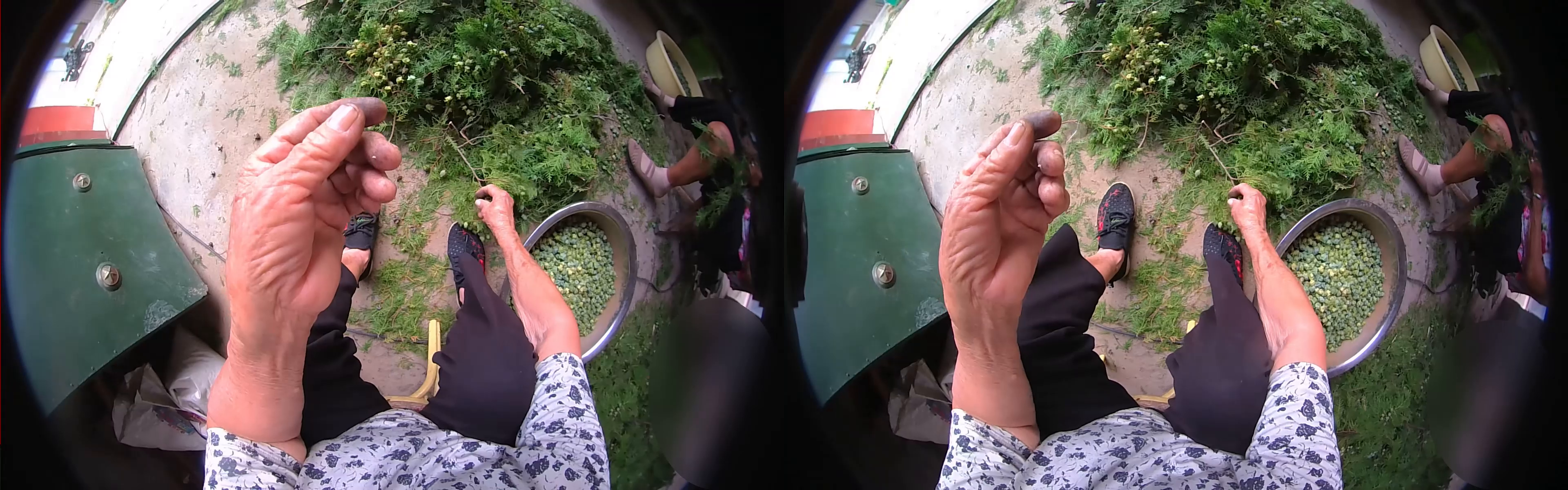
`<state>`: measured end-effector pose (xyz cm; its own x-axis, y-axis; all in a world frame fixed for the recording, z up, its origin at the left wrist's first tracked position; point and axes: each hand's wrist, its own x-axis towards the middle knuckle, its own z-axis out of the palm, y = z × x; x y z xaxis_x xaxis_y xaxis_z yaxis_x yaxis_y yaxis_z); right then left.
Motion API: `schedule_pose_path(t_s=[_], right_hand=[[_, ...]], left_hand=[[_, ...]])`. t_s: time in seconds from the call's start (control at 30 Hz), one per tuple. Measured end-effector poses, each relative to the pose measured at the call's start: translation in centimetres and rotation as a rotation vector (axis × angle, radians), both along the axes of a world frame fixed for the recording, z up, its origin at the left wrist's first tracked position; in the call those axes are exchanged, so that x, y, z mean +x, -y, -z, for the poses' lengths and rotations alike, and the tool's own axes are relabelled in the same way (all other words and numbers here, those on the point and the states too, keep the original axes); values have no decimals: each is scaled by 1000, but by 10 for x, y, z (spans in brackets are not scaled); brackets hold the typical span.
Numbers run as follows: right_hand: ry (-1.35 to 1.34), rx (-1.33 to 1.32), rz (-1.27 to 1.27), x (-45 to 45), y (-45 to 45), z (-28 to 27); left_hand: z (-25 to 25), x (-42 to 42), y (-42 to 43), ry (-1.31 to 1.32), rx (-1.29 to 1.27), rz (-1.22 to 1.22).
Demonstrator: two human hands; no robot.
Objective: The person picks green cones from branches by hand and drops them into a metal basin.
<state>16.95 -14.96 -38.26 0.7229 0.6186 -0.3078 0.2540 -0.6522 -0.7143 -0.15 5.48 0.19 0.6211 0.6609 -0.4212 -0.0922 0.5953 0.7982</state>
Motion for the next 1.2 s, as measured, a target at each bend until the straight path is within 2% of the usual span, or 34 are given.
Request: schedule_pose_path(t_s=[0.07, 0.13, 0.27, 0.4, 0.47, 0.53, 0.63, 0.67, 0.73, 0.83, 0.9, 0.97, 1.0, 1.07, 1.13, 1.2], right_hand=[[59, 50, 32, 1, -1, -31], [-310, 70, 339, 0, -9, -90], [-397, 128, 305, 10, -6, -144], [-286, 124, 192, 5, -14, -205], [182, 295, -123, 0, -18, -220], [166, 261, -131, -15, -28, -261], [578, 305, -433, -29, -38, -296], [593, 309, -435, -34, -42, -309], [790, 214, -639, -44, -47, -334], [1014, 259, -741, -60, -53, -362], [1087, 285, -766, -69, -55, -376], [1147, 355, -792, -75, -57, -386], [1156, 361, -797, -77, -57, -389], [1159, 436, -830, -80, -57, -394], [1185, 490, -849, -82, -58, -396], [1190, 555, -878, -85, -59, -401]], left_hand=[[2, 0, -2, 20, -4, 3], [6, -2, -4, 67, -32, 27], [4, -2, -1, 72, -2, 34], [7, -2, 0, 64, 55, 40], [8, -4, 3, 48, 144, 70], [12, -4, 5, 54, 167, 80], [14, -2, 9, 64, 226, 121], [14, -2, 9, 77, 233, 118], [18, -1, 10, 86, 236, 151], [28, -2, 11, 7, 347, 179], [27, -5, 13, -36, 361, 209], [23, -8, 16, -121, 175, 300], [22, -9, 17, -115, 181, 292], [23, -9, 17, -106, 347, 259], [27, -8, 11, -75, 373, 251], [26, -10, 9, -67, 64, 362]])
